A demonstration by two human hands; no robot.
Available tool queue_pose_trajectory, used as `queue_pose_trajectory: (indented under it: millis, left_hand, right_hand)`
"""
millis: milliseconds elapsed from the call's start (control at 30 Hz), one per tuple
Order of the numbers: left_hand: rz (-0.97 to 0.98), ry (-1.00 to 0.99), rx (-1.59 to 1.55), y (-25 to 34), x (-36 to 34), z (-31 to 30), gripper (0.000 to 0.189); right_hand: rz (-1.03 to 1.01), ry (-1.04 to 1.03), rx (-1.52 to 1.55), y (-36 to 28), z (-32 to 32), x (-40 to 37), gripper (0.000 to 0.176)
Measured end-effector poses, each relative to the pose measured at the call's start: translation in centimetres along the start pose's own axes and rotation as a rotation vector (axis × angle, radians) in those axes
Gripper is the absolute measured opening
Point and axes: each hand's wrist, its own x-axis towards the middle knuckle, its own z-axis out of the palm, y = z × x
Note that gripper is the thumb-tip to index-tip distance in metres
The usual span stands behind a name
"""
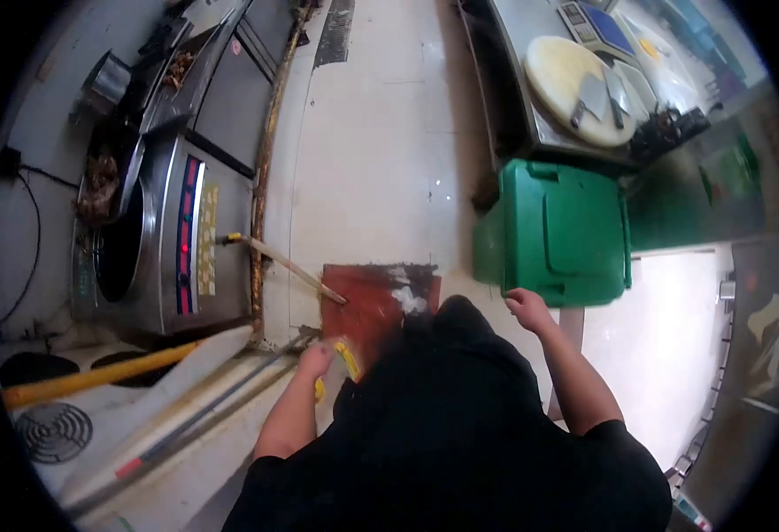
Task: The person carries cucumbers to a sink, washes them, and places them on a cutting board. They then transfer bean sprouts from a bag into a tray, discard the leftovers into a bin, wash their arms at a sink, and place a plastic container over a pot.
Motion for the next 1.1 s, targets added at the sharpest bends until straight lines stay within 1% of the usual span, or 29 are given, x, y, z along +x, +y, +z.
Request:
queue_pose_trajectory:
  millis: [33, 67, 133, 167, 267, 300, 333, 367, 400, 467, 533, 567, 633, 667, 733, 767, 800, 833, 867, 900, 933, 967, 1000, 1033, 1067, 1100]
  left_hand:
    - [0.053, 0.085, -0.042, 3.3, 1.9, -2.9, 0.035]
    - [0.054, 0.092, -0.04, 6.5, 4.1, -5.9, 0.035]
    - [0.222, 0.154, -0.103, 12.5, 8.1, -11.2, 0.032]
    - [0.207, 0.181, -0.125, 15.9, 9.4, -13.8, 0.031]
    - [0.178, 0.244, -0.2, 20.0, 17.6, -17.7, 0.032]
    - [0.179, 0.227, -0.128, 20.8, 19.9, -18.8, 0.033]
    - [0.129, 0.184, -0.152, 21.1, 22.2, -19.2, 0.032]
    - [0.074, 0.132, -0.163, 21.2, 23.7, -20.4, 0.032]
    - [0.044, 0.101, -0.102, 22.1, 24.1, -22.2, 0.031]
    - [0.009, 0.051, -0.055, 23.5, 24.9, -25.0, 0.031]
    - [-0.035, -0.042, -0.059, 25.1, 27.7, -28.7, 0.031]
    - [-0.027, -0.033, -0.073, 26.2, 29.2, -30.6, 0.031]
    - [-0.121, 0.092, -0.176, 28.2, 31.1, -34.5, 0.031]
    - [-0.122, 0.094, -0.182, 28.6, 33.2, -36.0, 0.031]
    - [-0.055, -0.069, 0.069, 29.0, 38.4, -39.3, 0.029]
    - [-0.045, -0.062, 0.078, 28.3, 42.6, -39.9, 0.029]
    - [-0.051, -0.115, 0.189, 27.2, 47.6, -40.4, 0.029]
    - [-0.051, -0.166, 0.304, 27.7, 52.0, -43.1, 0.028]
    - [-0.034, -0.172, 0.314, 29.8, 55.0, -47.6, 0.028]
    - [-0.037, -0.11, 0.11, 32.6, 57.9, -52.5, 0.029]
    - [-0.047, -0.049, -0.083, 35.7, 61.0, -57.7, 0.031]
    - [-0.087, -0.006, 0.024, 39.2, 64.3, -62.7, 0.033]
    - [-0.126, 0.044, 0.135, 43.7, 67.9, -68.4, 0.036]
    - [-0.073, 0.121, 0.138, 50.3, 69.1, -74.8, 0.037]
    - [-0.045, 0.264, 0.05, 53.1, 73.8, -78.5, 0.036]
    - [0.031, 0.296, 0.032, 57.6, 76.5, -83.2, 0.034]
  right_hand:
    - [-0.013, 0.022, -0.026, -2.2, -1.3, 2.3, 0.033]
    - [-0.02, 0.024, -0.021, -3.3, -2.1, 5.4, 0.033]
    - [-0.022, 0.013, 0.048, -4.7, -3.3, 11.3, 0.033]
    - [-0.027, 0.014, 0.051, -5.6, -3.8, 14.3, 0.033]
    - [-0.08, -0.067, -0.005, -8.8, -5.6, 25.6, 0.034]
    - [-0.006, -0.121, 0.019, -9.9, -6.1, 29.9, 0.035]
    - [-0.041, -0.099, -0.007, -12.2, -7.4, 33.3, 0.035]
    - [-0.096, -0.123, -0.107, -13.9, -8.6, 37.6, 0.033]
    - [-0.138, -0.145, -0.198, -15.5, -9.5, 41.5, 0.03]
    - [-0.074, -0.204, -0.198, -23.5, -13.5, 47.5, 0.032]
    - [-0.222, -0.148, -0.218, -27.6, -15.5, 55.0, 0.032]
    - [-0.234, -0.142, -0.23, -29.7, -16.7, 59.0, 0.032]
    - [-0.238, -0.113, -0.212, -33.7, -18.2, 66.3, 0.031]
    - [-0.242, -0.114, -0.217, -35.1, -18.7, 69.9, 0.031]
    - [-0.215, -0.054, -0.272, -37.0, -19.8, 77.2, 0.031]
    - [-0.035, -0.112, -0.151, -38.7, -21.0, 79.3, 0.034]
    - [0.04, -0.107, -0.148, -38.4, -21.2, 82.1, 0.033]
    - [0.118, -0.096, -0.144, -36.6, -21.2, 85.3, 0.032]
    - [-0.008, 0.059, -0.209, -33.5, -20.6, 87.5, 0.029]
    - [0.029, 0.044, -0.305, -31.3, -20.7, 88.8, 0.032]
    - [0.126, -0.057, -0.461, -28.5, -20.4, 90.3, 0.034]
    - [0.173, -0.224, -0.528, -22.9, -19.6, 91.8, 0.035]
    - [0.213, -0.391, -0.586, -19.9, -19.4, 94.0, 0.036]
    - [0.239, -0.428, -0.578, -25.2, -21.6, 94.1, 0.034]
    - [0.265, -0.466, -0.571, -29.9, -23.6, 94.3, 0.031]
    - [0.273, -0.462, -0.557, -31.1, -24.3, 96.7, 0.031]
